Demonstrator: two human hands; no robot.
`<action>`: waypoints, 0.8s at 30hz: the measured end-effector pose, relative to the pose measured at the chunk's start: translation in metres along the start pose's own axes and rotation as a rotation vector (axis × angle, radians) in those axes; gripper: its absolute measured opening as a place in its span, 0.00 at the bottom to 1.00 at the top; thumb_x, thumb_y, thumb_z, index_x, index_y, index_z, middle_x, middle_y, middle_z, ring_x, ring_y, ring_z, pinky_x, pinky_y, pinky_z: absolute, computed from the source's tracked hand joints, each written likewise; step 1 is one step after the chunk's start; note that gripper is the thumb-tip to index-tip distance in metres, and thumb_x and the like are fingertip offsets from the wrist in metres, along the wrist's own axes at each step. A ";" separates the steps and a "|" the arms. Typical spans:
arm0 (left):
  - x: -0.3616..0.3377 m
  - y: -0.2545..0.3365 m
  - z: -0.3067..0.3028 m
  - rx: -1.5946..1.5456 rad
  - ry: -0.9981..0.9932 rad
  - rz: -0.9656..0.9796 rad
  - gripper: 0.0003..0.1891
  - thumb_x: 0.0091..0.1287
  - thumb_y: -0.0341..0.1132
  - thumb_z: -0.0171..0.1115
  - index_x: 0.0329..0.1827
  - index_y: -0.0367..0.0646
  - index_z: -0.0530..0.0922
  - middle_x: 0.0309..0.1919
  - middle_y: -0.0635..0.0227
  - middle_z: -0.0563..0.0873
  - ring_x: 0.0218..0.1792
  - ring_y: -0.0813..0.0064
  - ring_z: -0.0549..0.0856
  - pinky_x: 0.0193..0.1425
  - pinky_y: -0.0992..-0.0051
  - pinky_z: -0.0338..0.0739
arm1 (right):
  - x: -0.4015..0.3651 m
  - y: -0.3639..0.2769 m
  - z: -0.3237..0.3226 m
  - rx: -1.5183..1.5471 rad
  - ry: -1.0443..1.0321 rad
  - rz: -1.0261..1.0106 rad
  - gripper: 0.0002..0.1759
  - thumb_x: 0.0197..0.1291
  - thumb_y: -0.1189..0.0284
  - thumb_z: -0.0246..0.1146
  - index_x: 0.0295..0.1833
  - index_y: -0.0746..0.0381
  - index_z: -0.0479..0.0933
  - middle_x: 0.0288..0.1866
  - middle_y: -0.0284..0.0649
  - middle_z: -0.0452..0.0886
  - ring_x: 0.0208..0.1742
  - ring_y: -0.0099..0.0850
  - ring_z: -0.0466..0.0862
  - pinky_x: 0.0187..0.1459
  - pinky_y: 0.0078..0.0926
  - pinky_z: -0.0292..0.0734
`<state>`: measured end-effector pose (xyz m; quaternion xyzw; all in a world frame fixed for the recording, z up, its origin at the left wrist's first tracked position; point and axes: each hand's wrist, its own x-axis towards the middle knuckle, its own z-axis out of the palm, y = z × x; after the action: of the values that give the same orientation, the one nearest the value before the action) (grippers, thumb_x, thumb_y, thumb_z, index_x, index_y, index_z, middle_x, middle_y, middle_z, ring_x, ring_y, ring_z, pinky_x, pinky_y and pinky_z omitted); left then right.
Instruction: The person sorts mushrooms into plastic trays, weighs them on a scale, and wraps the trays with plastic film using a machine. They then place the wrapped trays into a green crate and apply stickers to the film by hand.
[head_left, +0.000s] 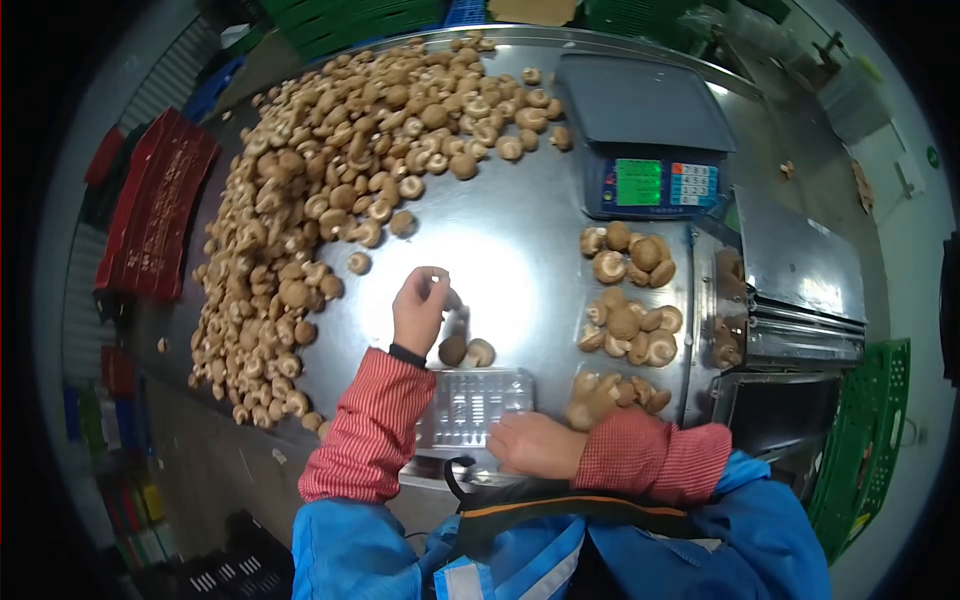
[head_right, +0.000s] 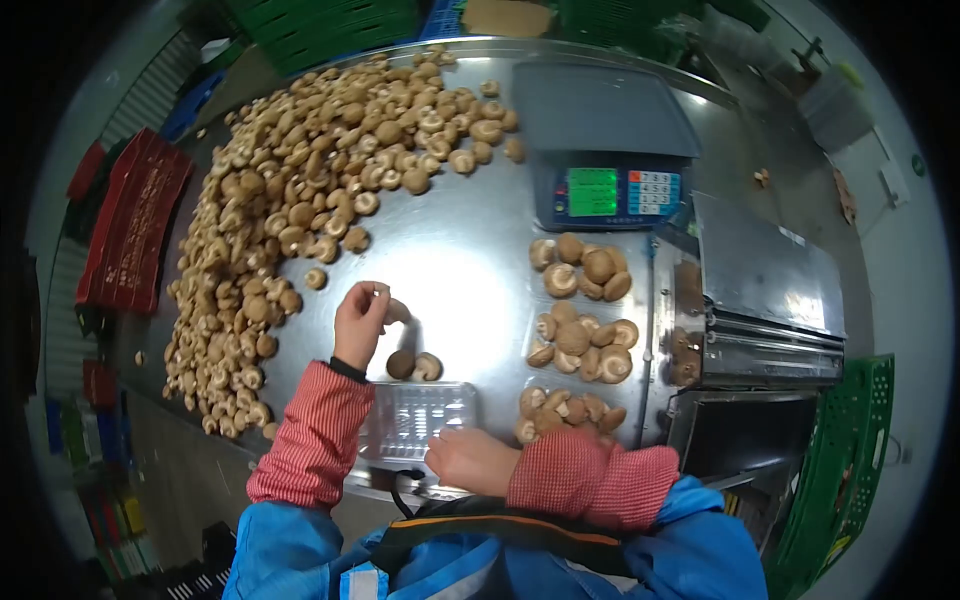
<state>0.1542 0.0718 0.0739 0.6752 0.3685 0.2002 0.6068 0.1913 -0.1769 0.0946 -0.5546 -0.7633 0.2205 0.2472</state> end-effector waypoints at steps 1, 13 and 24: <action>-0.014 -0.008 -0.012 0.010 0.027 -0.023 0.08 0.68 0.34 0.60 0.45 0.40 0.79 0.25 0.71 0.81 0.24 0.83 0.79 0.27 0.81 0.73 | 0.004 -0.003 0.015 -0.041 -0.029 -0.002 0.10 0.54 0.69 0.61 0.36 0.66 0.76 0.35 0.46 0.78 0.39 0.44 0.79 0.42 0.38 0.77; -0.123 -0.072 -0.064 0.038 0.266 -0.080 0.08 0.68 0.34 0.60 0.44 0.39 0.80 0.34 0.69 0.82 0.37 0.78 0.80 0.45 0.77 0.75 | 0.014 -0.010 0.015 0.147 0.032 0.226 0.05 0.53 0.75 0.63 0.32 0.64 0.74 0.33 0.46 0.75 0.39 0.45 0.77 0.42 0.40 0.74; -0.123 -0.094 -0.057 0.086 0.305 -0.004 0.10 0.72 0.33 0.54 0.44 0.37 0.80 0.36 0.69 0.84 0.39 0.81 0.79 0.47 0.79 0.74 | 0.012 -0.019 0.021 -0.100 0.032 0.159 0.05 0.51 0.77 0.60 0.32 0.63 0.70 0.31 0.44 0.72 0.37 0.42 0.77 0.39 0.36 0.75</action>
<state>0.0097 0.0188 0.0147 0.6617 0.4660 0.2831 0.5146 0.1608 -0.1726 0.0913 -0.6285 -0.7230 0.1920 0.2130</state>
